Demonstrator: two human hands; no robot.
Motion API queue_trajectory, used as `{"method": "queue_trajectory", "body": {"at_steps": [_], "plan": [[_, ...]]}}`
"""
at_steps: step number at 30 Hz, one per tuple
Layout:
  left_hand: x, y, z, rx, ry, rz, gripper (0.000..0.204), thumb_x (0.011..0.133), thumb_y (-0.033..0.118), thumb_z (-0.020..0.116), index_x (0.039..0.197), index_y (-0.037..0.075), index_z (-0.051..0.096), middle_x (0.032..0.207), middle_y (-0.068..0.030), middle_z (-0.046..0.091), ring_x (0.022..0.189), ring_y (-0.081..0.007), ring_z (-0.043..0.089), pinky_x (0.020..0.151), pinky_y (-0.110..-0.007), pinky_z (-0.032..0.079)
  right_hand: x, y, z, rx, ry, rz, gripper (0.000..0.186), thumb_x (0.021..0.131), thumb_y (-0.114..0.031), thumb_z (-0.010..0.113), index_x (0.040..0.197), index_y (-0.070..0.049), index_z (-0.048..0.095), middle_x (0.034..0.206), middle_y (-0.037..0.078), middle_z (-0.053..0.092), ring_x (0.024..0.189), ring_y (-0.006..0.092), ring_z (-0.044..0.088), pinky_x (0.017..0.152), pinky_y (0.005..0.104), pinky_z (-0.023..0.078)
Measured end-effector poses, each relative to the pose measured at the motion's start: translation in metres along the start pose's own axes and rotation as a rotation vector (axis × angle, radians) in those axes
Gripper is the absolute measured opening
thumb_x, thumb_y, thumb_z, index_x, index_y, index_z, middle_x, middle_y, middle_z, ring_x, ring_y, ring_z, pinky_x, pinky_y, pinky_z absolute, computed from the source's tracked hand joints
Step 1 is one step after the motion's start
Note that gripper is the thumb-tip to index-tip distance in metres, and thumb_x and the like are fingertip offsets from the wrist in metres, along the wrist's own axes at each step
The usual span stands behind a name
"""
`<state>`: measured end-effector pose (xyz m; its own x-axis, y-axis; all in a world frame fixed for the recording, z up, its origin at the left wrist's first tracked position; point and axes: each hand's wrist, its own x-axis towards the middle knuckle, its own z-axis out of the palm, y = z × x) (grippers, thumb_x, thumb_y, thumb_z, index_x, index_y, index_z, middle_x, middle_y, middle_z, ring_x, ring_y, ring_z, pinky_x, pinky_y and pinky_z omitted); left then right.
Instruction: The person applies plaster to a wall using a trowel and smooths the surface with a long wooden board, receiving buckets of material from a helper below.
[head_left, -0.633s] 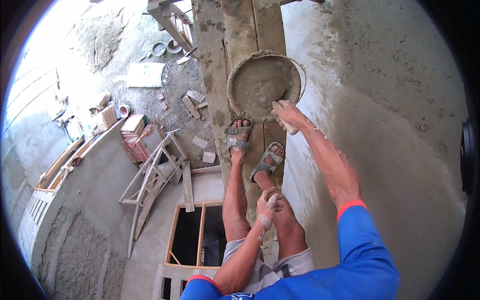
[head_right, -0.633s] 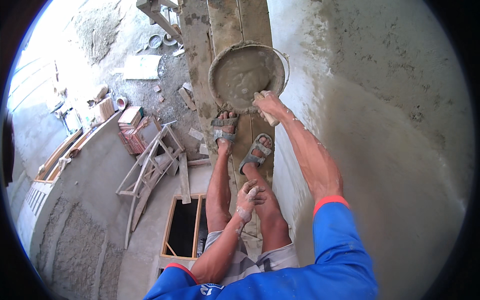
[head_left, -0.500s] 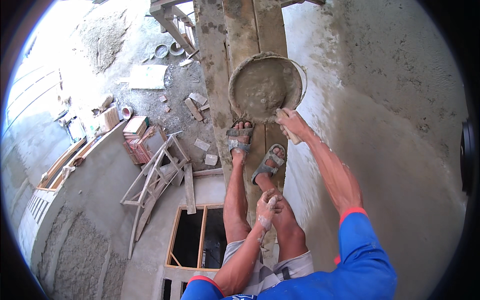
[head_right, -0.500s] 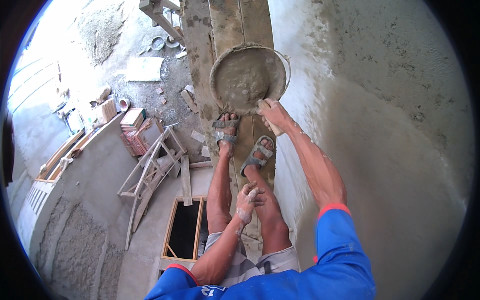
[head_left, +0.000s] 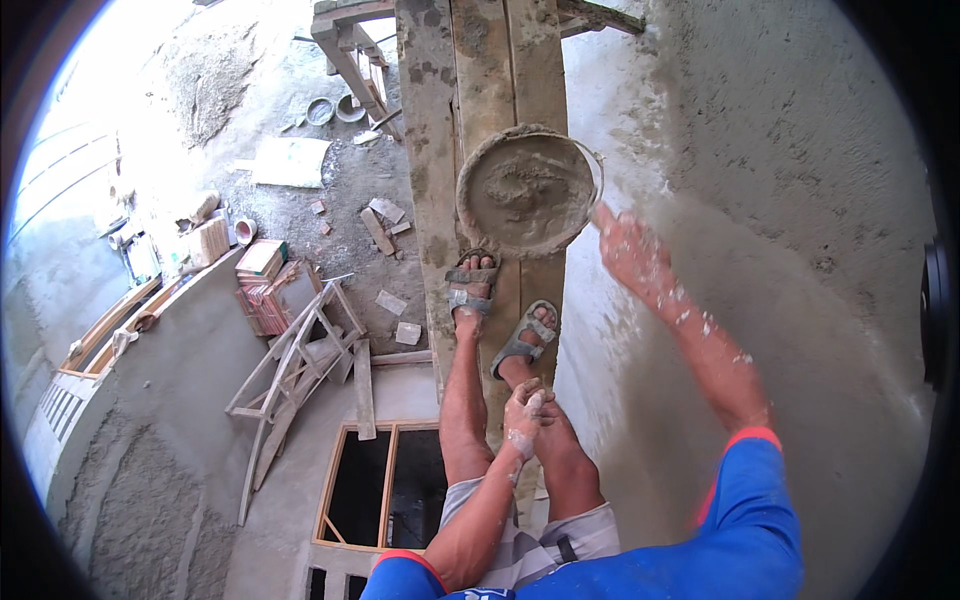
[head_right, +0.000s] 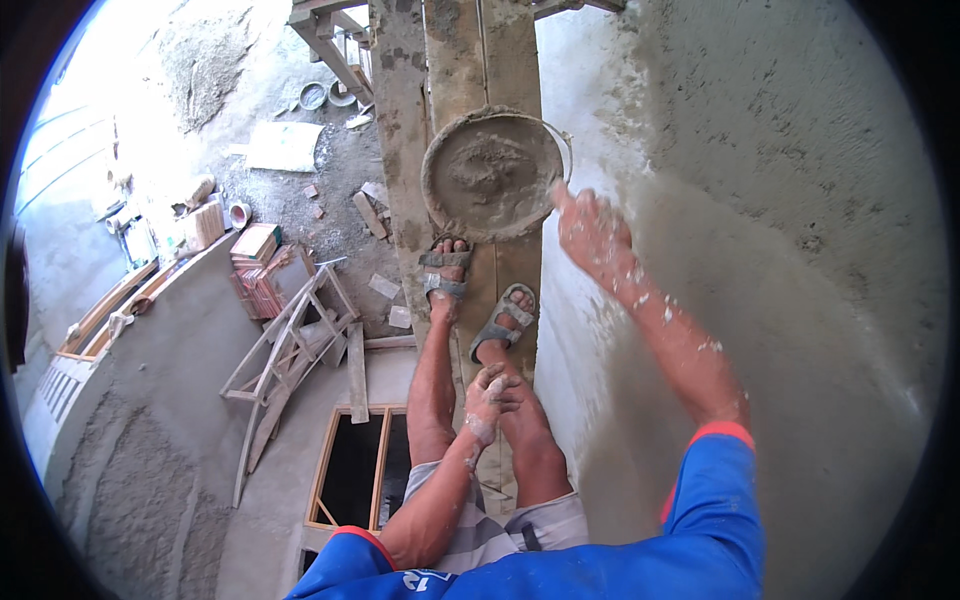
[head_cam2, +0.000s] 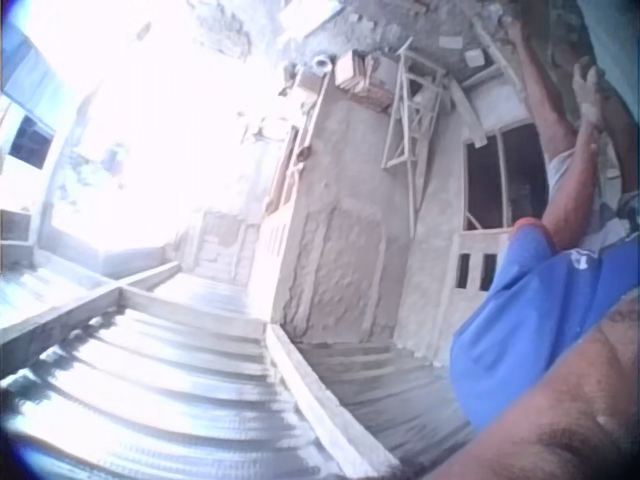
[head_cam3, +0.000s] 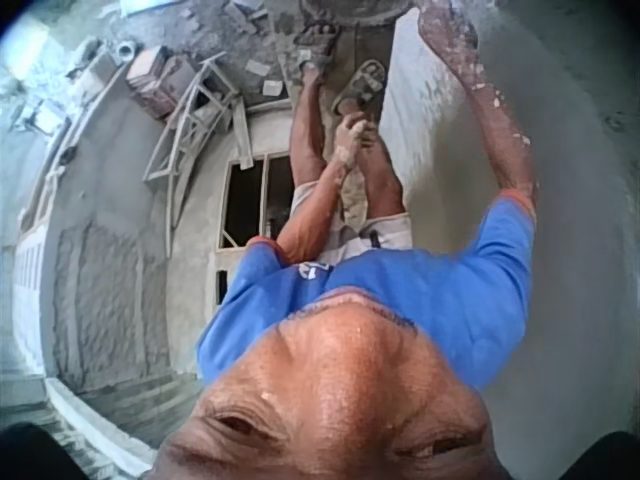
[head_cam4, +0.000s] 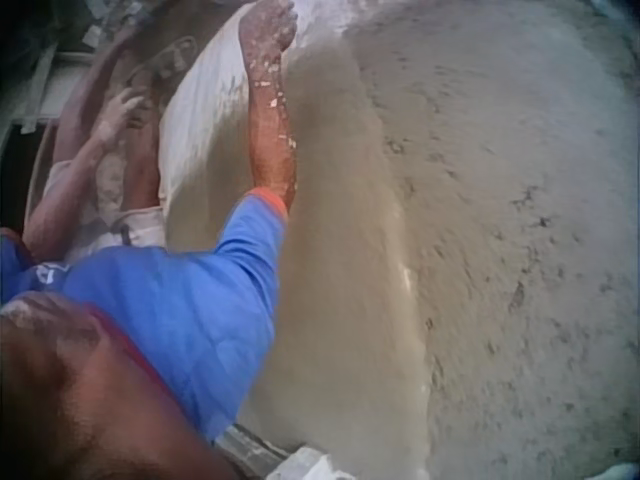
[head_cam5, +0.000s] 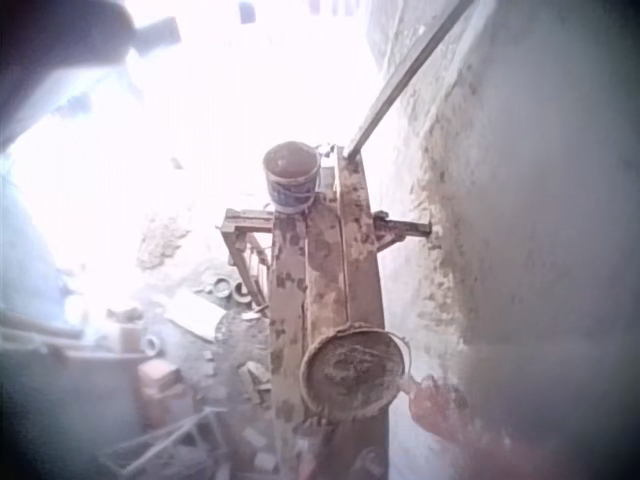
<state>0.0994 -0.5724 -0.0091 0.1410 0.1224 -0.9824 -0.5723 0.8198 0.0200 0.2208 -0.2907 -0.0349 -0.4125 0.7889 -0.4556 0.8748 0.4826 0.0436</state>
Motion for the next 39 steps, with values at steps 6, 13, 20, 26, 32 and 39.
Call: {"method": "queue_trajectory", "body": {"at_steps": [6, 13, 20, 26, 32, 39], "plan": [[0.003, -0.002, -0.001, -0.065, -0.046, 0.030, 0.044, 0.087, 0.017, 0.053, 0.127, 0.004, 0.039, 0.094, -0.0107, 0.062, 0.063, -0.0163, 0.061, 0.056, -0.027, 0.051, 0.091, -0.001, 0.013, -0.043, -0.203, 0.032, 0.017, 0.078, -0.009, 0.054, 0.093, -0.006, 0.062, 0.086, 0.016, 0.066, 0.079, 0.0276, 0.066, 0.062, 0.0390, 0.054], [-0.001, 0.009, -0.002, -0.095, -0.044, -0.009, 0.045, 0.089, 0.019, 0.054, 0.127, 0.003, 0.038, 0.096, -0.0113, 0.061, 0.067, -0.0169, 0.062, 0.059, -0.027, 0.051, 0.124, -0.016, 0.051, -0.021, -0.475, -0.041, 0.021, 0.076, -0.012, 0.057, 0.093, -0.007, 0.069, 0.098, 0.013, 0.066, 0.094, 0.0272, 0.063, 0.075, 0.0388, 0.053], [-0.005, 0.019, -0.005, -0.092, -0.063, 0.018, 0.045, 0.089, 0.019, 0.053, 0.128, 0.001, 0.037, 0.098, -0.0117, 0.061, 0.069, -0.0178, 0.062, 0.060, -0.027, 0.052, 0.121, -0.003, 0.047, 0.207, -0.665, -0.165, 0.025, 0.079, -0.016, 0.048, 0.091, -0.003, 0.066, 0.085, 0.020, 0.064, 0.080, 0.0298, 0.064, 0.066, 0.0402, 0.052], [-0.003, 0.023, 0.000, -0.030, -0.073, -0.031, 0.045, 0.090, 0.019, 0.052, 0.128, 0.000, 0.036, 0.098, -0.0123, 0.061, 0.070, -0.0177, 0.062, 0.060, -0.026, 0.051, 0.081, -0.029, 0.063, 0.682, -0.815, 0.203, 0.026, 0.078, -0.021, 0.052, 0.092, 0.000, 0.056, 0.059, 0.010, 0.054, 0.045, 0.0198, 0.053, 0.042, 0.0342, 0.045], [-0.003, 0.024, -0.001, -0.051, -0.069, -0.017, 0.045, 0.090, 0.018, 0.052, 0.128, 0.001, 0.036, 0.098, -0.0116, 0.061, 0.069, -0.0175, 0.062, 0.060, -0.026, 0.051, 0.046, -0.009, 0.107, 1.194, -0.787, 0.344, 0.037, 0.075, -0.015, 0.060, 0.110, -0.007, 0.053, 0.060, 0.001, 0.049, 0.043, 0.0082, 0.047, 0.034, 0.0235, 0.038], [-0.005, 0.029, -0.005, -0.039, -0.042, -0.039, 0.044, 0.089, 0.017, 0.052, 0.128, 0.002, 0.037, 0.098, -0.0122, 0.061, 0.070, -0.0188, 0.063, 0.061, -0.027, 0.051, 0.014, -0.019, 0.110, 1.504, -0.646, 0.416, 0.050, 0.073, -0.016, 0.061, 0.120, -0.002, 0.048, 0.061, 0.003, 0.051, 0.045, 0.0110, 0.048, 0.038, 0.0269, 0.041]]}}
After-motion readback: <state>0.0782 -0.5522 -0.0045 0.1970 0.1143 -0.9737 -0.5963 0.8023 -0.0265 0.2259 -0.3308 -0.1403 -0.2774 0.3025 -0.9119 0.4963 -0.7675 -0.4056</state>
